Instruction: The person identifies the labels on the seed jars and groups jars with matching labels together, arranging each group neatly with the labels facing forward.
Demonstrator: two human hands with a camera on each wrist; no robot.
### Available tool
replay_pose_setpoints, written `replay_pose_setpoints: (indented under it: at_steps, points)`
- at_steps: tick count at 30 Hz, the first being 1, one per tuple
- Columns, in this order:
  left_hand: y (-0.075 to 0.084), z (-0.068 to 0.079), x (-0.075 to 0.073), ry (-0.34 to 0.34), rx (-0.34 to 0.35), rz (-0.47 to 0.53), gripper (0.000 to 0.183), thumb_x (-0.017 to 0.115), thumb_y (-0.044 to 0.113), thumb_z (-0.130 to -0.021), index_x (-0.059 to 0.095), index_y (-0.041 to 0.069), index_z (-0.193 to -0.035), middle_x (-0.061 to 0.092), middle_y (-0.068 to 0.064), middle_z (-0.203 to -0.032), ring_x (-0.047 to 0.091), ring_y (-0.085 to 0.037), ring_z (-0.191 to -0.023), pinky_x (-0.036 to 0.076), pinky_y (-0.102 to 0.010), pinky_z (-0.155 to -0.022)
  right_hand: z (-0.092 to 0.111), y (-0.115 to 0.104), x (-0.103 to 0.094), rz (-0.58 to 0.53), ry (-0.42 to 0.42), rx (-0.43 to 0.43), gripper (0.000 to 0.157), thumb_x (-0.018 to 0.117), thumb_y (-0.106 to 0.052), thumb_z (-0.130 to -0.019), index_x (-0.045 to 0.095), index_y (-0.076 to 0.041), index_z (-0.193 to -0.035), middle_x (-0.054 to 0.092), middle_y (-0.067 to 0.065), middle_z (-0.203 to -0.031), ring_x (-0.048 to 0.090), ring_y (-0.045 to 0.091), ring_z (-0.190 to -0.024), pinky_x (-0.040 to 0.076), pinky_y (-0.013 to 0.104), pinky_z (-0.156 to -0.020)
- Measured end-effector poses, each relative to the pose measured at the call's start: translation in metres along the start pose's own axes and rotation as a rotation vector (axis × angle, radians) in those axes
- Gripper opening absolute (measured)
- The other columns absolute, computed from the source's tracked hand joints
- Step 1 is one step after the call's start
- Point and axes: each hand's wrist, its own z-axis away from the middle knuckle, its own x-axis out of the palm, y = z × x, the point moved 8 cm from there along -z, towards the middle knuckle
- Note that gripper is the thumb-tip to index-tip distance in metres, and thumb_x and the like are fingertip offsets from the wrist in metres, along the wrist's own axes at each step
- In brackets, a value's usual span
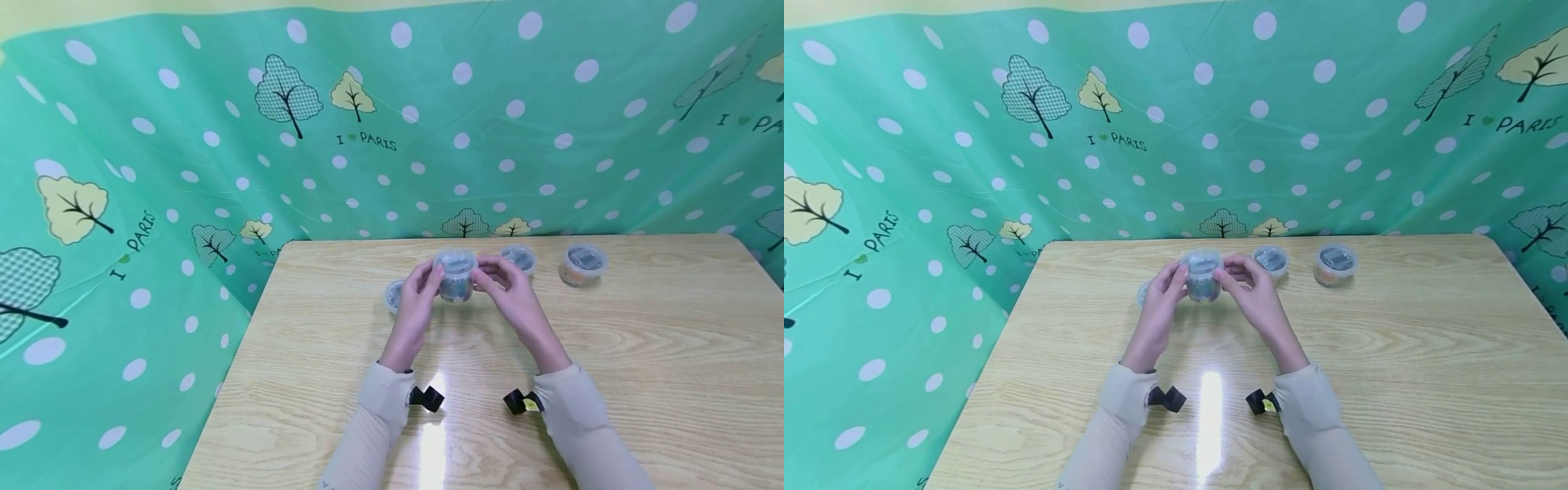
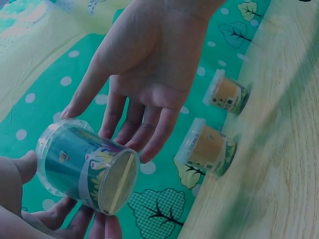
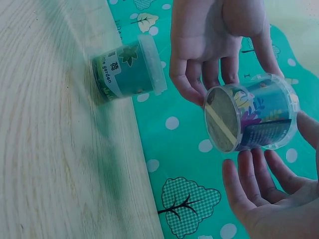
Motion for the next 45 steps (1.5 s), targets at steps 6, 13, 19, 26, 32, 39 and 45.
replay_pose_setpoints:
  at_steps: [6, 13, 19, 26, 32, 39, 45]
  points:
    - [-0.001, 0.003, -0.001, -0.048, 0.009, -0.015, 0.051, 0.055, 0.044, -0.100, 0.055, 0.010, -0.137, 0.061, -0.007, -0.130, 0.057, -0.020, -0.119, 0.047, -0.038, -0.104, 0.005, -0.001, 0.002, 0.047, -0.026, -0.016, 0.052, 0.061, -0.032, -0.099, 0.050, -0.001, -0.140, 0.058, 0.015, -0.130, 0.057, 0.019, -0.117, 0.051, 0.021, -0.097]
    - [-0.004, 0.008, -0.002, -0.069, -0.001, -0.017, 0.047, 0.052, 0.041, -0.102, 0.058, 0.006, -0.133, 0.064, -0.011, -0.125, 0.059, -0.020, -0.112, 0.049, -0.038, -0.102, 0.011, 0.003, 0.010, 0.036, -0.090, 0.032, 0.058, 0.053, -0.034, -0.103, 0.039, -0.001, -0.149, 0.046, 0.022, -0.147, 0.046, 0.036, -0.136, 0.043, 0.044, -0.110]
    - [-0.006, 0.008, -0.003, -0.068, 0.007, -0.029, 0.047, 0.051, 0.039, -0.103, 0.059, 0.001, -0.130, 0.065, -0.015, -0.123, 0.061, -0.021, -0.110, 0.049, -0.039, -0.102, 0.015, 0.005, 0.015, 0.004, -0.108, 0.064, 0.061, 0.050, -0.036, -0.104, 0.035, -0.001, -0.151, 0.043, 0.024, -0.149, 0.046, 0.039, -0.135, 0.045, 0.044, -0.108]
    - [-0.006, 0.009, 0.000, -0.079, 0.013, -0.064, 0.048, 0.050, 0.038, -0.104, 0.052, 0.005, -0.139, 0.061, -0.014, -0.130, 0.058, -0.023, -0.116, 0.044, -0.041, -0.108, 0.015, 0.005, 0.012, -0.035, -0.031, 0.023, 0.056, 0.054, -0.033, -0.103, 0.041, 0.000, -0.147, 0.052, 0.024, -0.141, 0.058, 0.025, -0.121, 0.053, 0.023, -0.096]
    - [-0.001, 0.011, 0.005, -0.103, 0.069, -0.038, 0.049, 0.055, 0.029, -0.102, 0.046, 0.004, -0.144, 0.056, -0.016, -0.135, 0.055, -0.025, -0.123, 0.045, -0.036, -0.109, 0.014, 0.005, 0.010, -0.053, 0.013, 0.023, 0.060, 0.058, -0.036, -0.101, 0.042, 0.000, -0.146, 0.055, 0.022, -0.138, 0.061, 0.013, -0.113, 0.055, 0.020, -0.091]
    - [-0.001, 0.011, 0.008, -0.111, 0.083, -0.022, 0.051, 0.057, 0.027, -0.101, 0.044, 0.005, -0.145, 0.056, -0.015, -0.137, 0.055, -0.025, -0.123, 0.045, -0.036, -0.109, 0.014, 0.003, 0.013, -0.059, 0.046, 0.040, 0.058, 0.060, -0.032, -0.100, 0.044, 0.001, -0.145, 0.055, 0.023, -0.136, 0.060, 0.023, -0.119, 0.054, 0.018, -0.091]
    - [-0.001, 0.010, 0.009, -0.110, 0.083, -0.021, 0.052, 0.059, 0.028, -0.101, 0.043, 0.007, -0.146, 0.055, -0.012, -0.139, 0.053, -0.023, -0.126, 0.042, -0.034, -0.112, 0.014, 0.000, 0.017, -0.031, 0.079, 0.017, 0.053, 0.063, -0.026, -0.098, 0.047, 0.000, -0.142, 0.057, 0.020, -0.134, 0.057, 0.022, -0.120, 0.050, 0.017, -0.096]
